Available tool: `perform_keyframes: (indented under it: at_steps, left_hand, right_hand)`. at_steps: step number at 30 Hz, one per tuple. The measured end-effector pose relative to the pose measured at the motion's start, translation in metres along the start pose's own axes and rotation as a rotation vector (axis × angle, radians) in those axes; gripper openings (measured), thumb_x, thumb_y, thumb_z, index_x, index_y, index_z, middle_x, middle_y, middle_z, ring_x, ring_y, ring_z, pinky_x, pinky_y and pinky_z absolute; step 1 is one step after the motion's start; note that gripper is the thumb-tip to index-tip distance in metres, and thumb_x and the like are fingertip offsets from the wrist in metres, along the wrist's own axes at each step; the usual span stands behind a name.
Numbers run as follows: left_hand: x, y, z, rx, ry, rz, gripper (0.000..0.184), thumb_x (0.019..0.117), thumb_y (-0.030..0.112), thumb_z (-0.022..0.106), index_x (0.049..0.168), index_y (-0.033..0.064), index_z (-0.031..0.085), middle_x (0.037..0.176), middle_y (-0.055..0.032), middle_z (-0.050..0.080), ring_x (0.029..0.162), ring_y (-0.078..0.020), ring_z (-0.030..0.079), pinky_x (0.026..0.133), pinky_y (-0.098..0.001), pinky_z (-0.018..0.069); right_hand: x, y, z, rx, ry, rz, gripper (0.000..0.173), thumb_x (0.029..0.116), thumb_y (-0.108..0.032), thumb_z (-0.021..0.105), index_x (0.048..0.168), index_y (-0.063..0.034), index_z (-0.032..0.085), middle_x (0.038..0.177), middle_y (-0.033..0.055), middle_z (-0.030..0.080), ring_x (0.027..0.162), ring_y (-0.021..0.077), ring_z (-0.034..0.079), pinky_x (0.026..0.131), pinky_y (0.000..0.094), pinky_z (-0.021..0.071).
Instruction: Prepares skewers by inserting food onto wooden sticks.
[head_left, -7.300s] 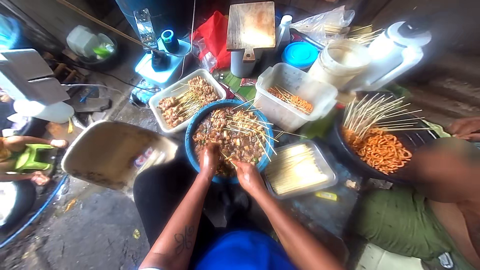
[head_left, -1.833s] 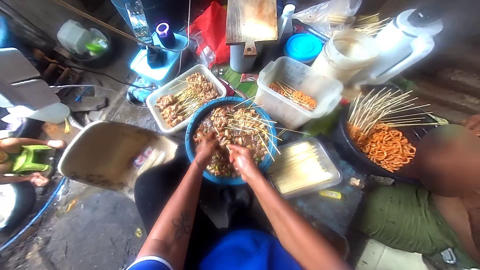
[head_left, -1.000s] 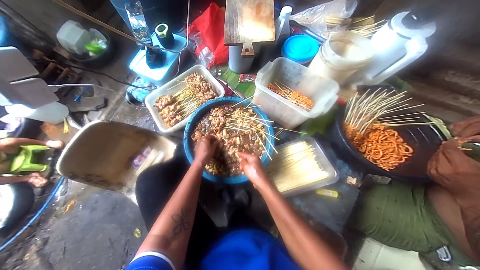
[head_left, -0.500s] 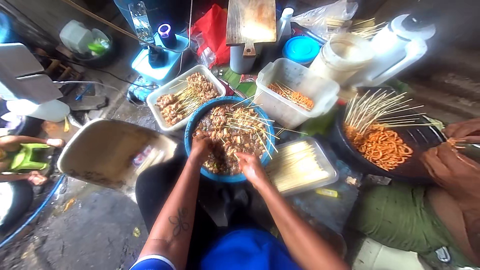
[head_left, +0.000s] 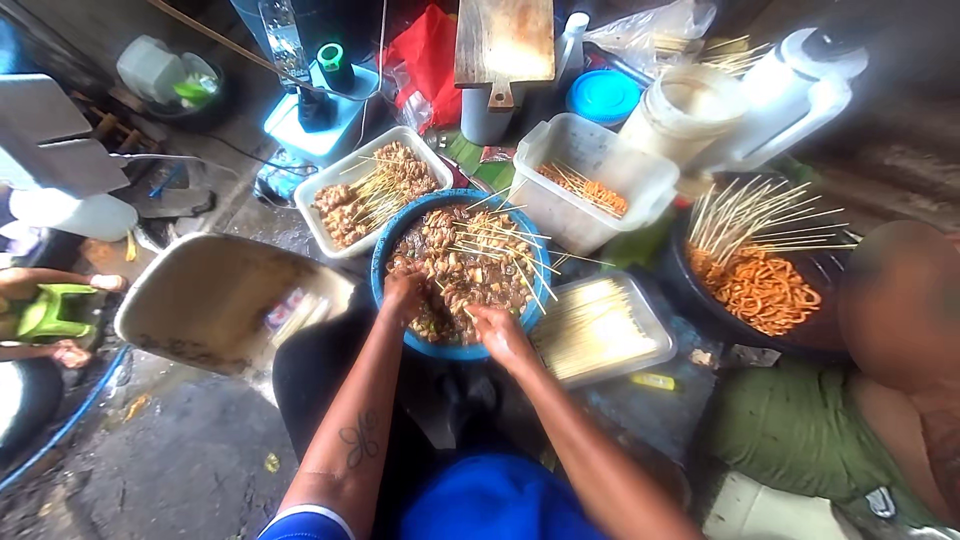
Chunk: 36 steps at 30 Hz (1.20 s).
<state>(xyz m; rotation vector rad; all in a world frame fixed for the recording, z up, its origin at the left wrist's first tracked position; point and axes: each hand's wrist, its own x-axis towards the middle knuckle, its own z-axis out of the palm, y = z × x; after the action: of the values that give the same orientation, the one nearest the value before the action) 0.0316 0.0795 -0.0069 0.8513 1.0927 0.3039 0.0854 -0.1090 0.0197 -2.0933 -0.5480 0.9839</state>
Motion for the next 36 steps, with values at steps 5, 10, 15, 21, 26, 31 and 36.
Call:
perform_keyframes:
  at_steps: [5,10,15,21,26,31,36]
  left_hand:
    - [0.000,-0.006,-0.005,0.287,-0.060,0.206,0.015,0.0974,-0.006,0.057,0.111,-0.0065,0.064,0.091,-0.0100,0.066,0.071,-0.0125,0.061,0.068,-0.0291,0.0542]
    - [-0.006,-0.010,-0.008,0.743,-0.014,0.423,0.016,0.0973,-0.001,0.059,0.108,-0.0042,0.070,0.099,-0.0167,0.072,0.087,-0.0240,0.070,0.084,-0.0445,0.0567]
    - [-0.017,-0.011,-0.006,0.900,0.070,0.485,0.017,0.0984,0.003,0.062,0.110,-0.0015,0.073,0.104,-0.0175,0.074,0.097,-0.0284,0.072,0.093,-0.0499,0.0550]
    - [-0.003,-0.017,-0.013,0.766,0.069,0.431,0.020,0.0986,0.001,0.059,0.114,-0.0030,0.071,0.107,-0.0185,0.073,0.098,-0.0277,0.070,0.092,-0.0492,0.0544]
    - [-0.004,-0.016,-0.013,0.831,0.049,0.458,0.018,0.0971,0.001,0.060,0.110,-0.0039,0.072,0.102,-0.0191,0.073,0.094,-0.0290,0.071,0.091,-0.0506,0.0549]
    - [-0.012,-0.010,-0.009,0.908,0.043,0.452,0.020,0.0970,0.000,0.059,0.111,-0.0014,0.073,0.104,-0.0181,0.074,0.097,-0.0292,0.071,0.091,-0.0507,0.0537]
    - [-0.023,-0.011,-0.002,0.972,0.037,0.464,0.021,0.0974,0.001,0.059,0.111,0.0004,0.075,0.107,-0.0181,0.074,0.102,-0.0317,0.070,0.094,-0.0535,0.0515]
  right_hand:
    - [0.002,0.002,0.003,0.013,0.001,-0.019,0.034,0.1080,-0.006,0.045,0.134,-0.0027,0.068,0.099,0.0182,0.071,0.085,0.0271,0.066,0.088,0.0450,0.0524]
    - [0.003,-0.002,0.008,-0.005,0.003,0.000,0.034,0.1085,-0.007,0.045,0.133,-0.0033,0.068,0.099,0.0182,0.072,0.083,0.0270,0.066,0.086,0.0447,0.0536]
    - [0.005,-0.008,0.016,0.036,-0.018,0.065,0.035,0.1088,-0.008,0.044,0.133,-0.0053,0.069,0.094,0.0166,0.070,0.082,0.0261,0.065,0.084,0.0446,0.0528]
    - [0.003,-0.006,0.016,0.003,-0.016,0.004,0.035,0.1086,-0.008,0.044,0.133,-0.0043,0.069,0.094,0.0173,0.071,0.081,0.0268,0.066,0.084,0.0447,0.0533]
    - [0.006,-0.004,0.016,0.000,-0.013,0.001,0.035,0.1081,-0.007,0.045,0.132,-0.0032,0.069,0.096,0.0184,0.072,0.084,0.0287,0.067,0.086,0.0462,0.0534]
    - [0.007,-0.003,0.020,0.038,-0.005,0.008,0.035,0.1077,-0.006,0.044,0.132,-0.0028,0.069,0.093,0.0184,0.071,0.082,0.0282,0.066,0.085,0.0461,0.0531]
    - [0.015,-0.005,0.028,0.148,0.005,0.046,0.035,0.1070,-0.004,0.044,0.132,-0.0007,0.068,0.096,0.0187,0.070,0.082,0.0265,0.065,0.084,0.0440,0.0529]
